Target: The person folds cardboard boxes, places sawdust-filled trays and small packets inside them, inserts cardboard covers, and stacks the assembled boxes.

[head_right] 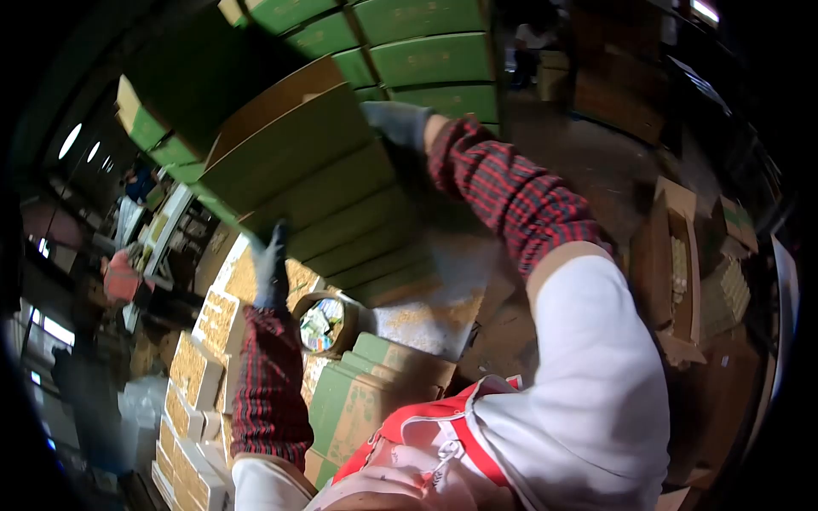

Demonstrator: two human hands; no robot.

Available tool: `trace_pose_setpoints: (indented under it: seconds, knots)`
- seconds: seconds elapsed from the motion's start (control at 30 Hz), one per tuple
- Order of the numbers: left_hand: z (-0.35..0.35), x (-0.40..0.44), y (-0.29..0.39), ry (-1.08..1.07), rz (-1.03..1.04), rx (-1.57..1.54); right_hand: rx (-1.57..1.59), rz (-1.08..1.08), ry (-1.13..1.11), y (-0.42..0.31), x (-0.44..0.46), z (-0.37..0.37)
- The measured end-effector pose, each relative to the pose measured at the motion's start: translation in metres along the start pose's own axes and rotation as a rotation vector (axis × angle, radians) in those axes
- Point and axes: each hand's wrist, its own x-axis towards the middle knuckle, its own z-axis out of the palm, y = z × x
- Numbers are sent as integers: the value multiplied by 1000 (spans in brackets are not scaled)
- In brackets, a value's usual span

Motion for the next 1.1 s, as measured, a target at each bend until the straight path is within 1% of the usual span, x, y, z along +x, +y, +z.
trace_pose_setpoints:
  seconds: [0.03,0.07,0.1,0.13,0.17,0.2,0.23,0.27,0.3,0.33,0.37,0.4,0.47,0.5,0.57,0.6,0.63,0.67,0.7,0.73,0.77,0.8,0.83,0.87,0.9,0.97,1.1]
  knots:
    - [-11,16,-28,-52,193,76,-59,226,-35,-48,5,1]
    - [-2,8,-12,-39,163,167,132,390,-33,-52,4,3]
    - [0,5,6,-81,135,283,242,450,34,-47,3,7]
    - [5,4,32,-144,9,201,247,438,30,-44,0,7]
    - [2,13,30,-98,87,70,203,544,-12,-75,6,3]
    - [17,10,70,-77,164,100,168,528,-41,-67,6,4]
    - [18,27,81,-137,436,98,128,513,-69,-64,9,6]
    - [12,42,79,-205,324,127,113,497,-65,-65,8,12]
    - [6,55,65,-244,60,-38,108,484,-55,-67,4,18]
    - [3,55,65,-268,221,237,121,467,-21,-68,-1,25]
    - [-13,66,65,-351,280,552,156,449,37,-73,-7,34]
    - [-35,92,46,-576,172,16,215,440,113,-80,-15,44]
    - [-33,21,101,-396,204,182,421,471,329,-101,-51,76]
    - [-55,-8,96,-176,212,235,544,508,463,-114,-78,97]
    - [-109,-89,94,-284,160,615,705,643,704,-136,-153,152]
    - [-122,-146,94,-293,-190,841,527,720,840,-150,-193,186]
    - [-158,-199,58,-533,-28,965,680,758,417,-156,-229,215]
    - [-171,-273,39,-552,-443,1236,364,945,70,-175,-248,254]
    - [-171,-328,46,-610,-684,1366,504,1020,110,-224,-242,295]
    - [-180,-384,39,-673,-840,1447,432,991,-243,-244,-257,322]
    - [-180,-430,40,-709,-939,1436,-64,554,-420,-257,-273,346]
    - [-196,-510,-5,-618,-759,1671,-99,548,-688,-280,-267,354]
    - [-184,-526,-6,-537,-705,1635,-347,527,-753,-297,-277,373]
    - [-184,-537,-12,-515,-628,1636,-315,689,-863,-319,-246,362]
    - [-189,-545,-15,-474,-587,1643,-249,756,-893,-313,-233,357]
    - [-201,-549,-17,-520,-496,1708,-81,868,-987,-310,-219,354]
    - [-185,-521,28,-523,-515,1470,-2,826,-1045,-308,-213,350]
